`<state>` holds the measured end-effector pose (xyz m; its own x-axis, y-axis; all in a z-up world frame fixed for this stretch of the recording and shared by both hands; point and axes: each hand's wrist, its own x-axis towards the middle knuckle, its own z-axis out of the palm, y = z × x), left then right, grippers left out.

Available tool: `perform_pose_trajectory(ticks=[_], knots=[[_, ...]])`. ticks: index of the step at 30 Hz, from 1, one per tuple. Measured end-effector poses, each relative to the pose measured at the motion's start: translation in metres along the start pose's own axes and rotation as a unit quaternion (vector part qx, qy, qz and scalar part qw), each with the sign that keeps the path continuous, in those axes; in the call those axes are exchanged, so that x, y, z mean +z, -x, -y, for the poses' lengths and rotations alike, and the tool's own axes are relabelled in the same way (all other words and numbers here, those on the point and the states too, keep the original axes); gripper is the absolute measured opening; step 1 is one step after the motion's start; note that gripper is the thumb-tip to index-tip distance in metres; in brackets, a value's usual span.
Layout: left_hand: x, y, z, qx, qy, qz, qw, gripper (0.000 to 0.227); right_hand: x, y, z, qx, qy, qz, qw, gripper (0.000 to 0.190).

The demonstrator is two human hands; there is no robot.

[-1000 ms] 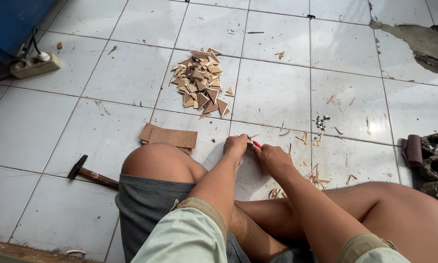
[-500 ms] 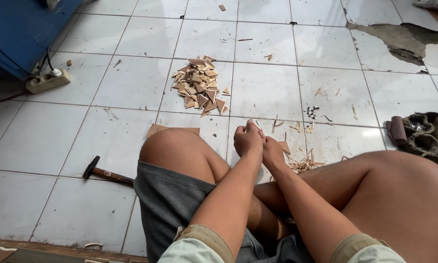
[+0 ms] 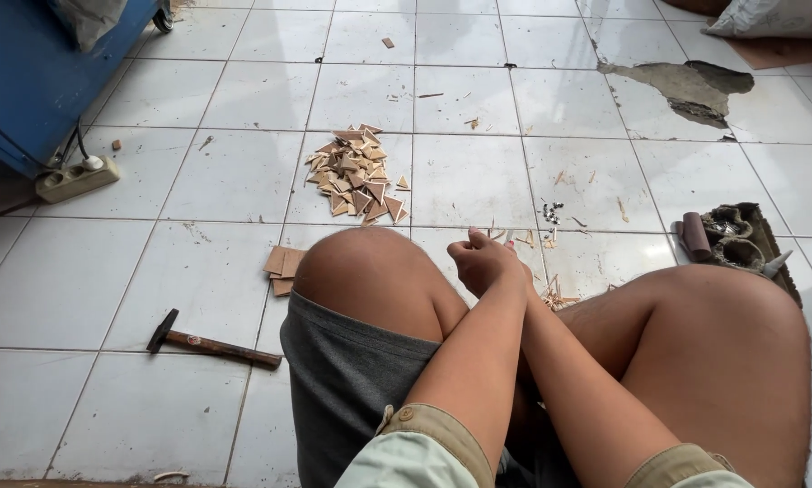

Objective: Carving small pieces of wood into specific shapes using a utility knife.

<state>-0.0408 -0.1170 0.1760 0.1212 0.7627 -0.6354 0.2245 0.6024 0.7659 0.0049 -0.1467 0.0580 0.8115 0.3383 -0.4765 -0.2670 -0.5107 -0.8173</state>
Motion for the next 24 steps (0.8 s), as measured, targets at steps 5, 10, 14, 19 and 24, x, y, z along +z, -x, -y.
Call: perform_pose_trajectory(ticks=[5,10,14,19,24], knots=[[0.006,-0.028,0.018,0.022,0.008,0.001,1.000,0.017,-0.002,0.008,0.007,0.014,-0.090,0.008,0.996,0.035],[0.003,-0.082,0.045,0.035,0.131,0.070,0.988,0.014,0.008,0.007,0.019,0.026,-0.177,0.028,0.983,0.034],[-0.008,-0.121,0.048,0.030,0.096,0.149,0.984,0.016,0.007,-0.001,0.023,0.042,-0.243,0.041,0.968,0.034],[-0.007,-0.164,0.037,-0.009,0.009,0.222,0.975,0.020,0.012,-0.018,0.032,0.062,-0.239,0.080,0.966,0.032],[-0.020,-0.166,-0.011,-0.038,-0.020,0.324,0.945,0.024,0.006,-0.008,0.074,0.113,-0.333,0.205,0.913,0.020]])
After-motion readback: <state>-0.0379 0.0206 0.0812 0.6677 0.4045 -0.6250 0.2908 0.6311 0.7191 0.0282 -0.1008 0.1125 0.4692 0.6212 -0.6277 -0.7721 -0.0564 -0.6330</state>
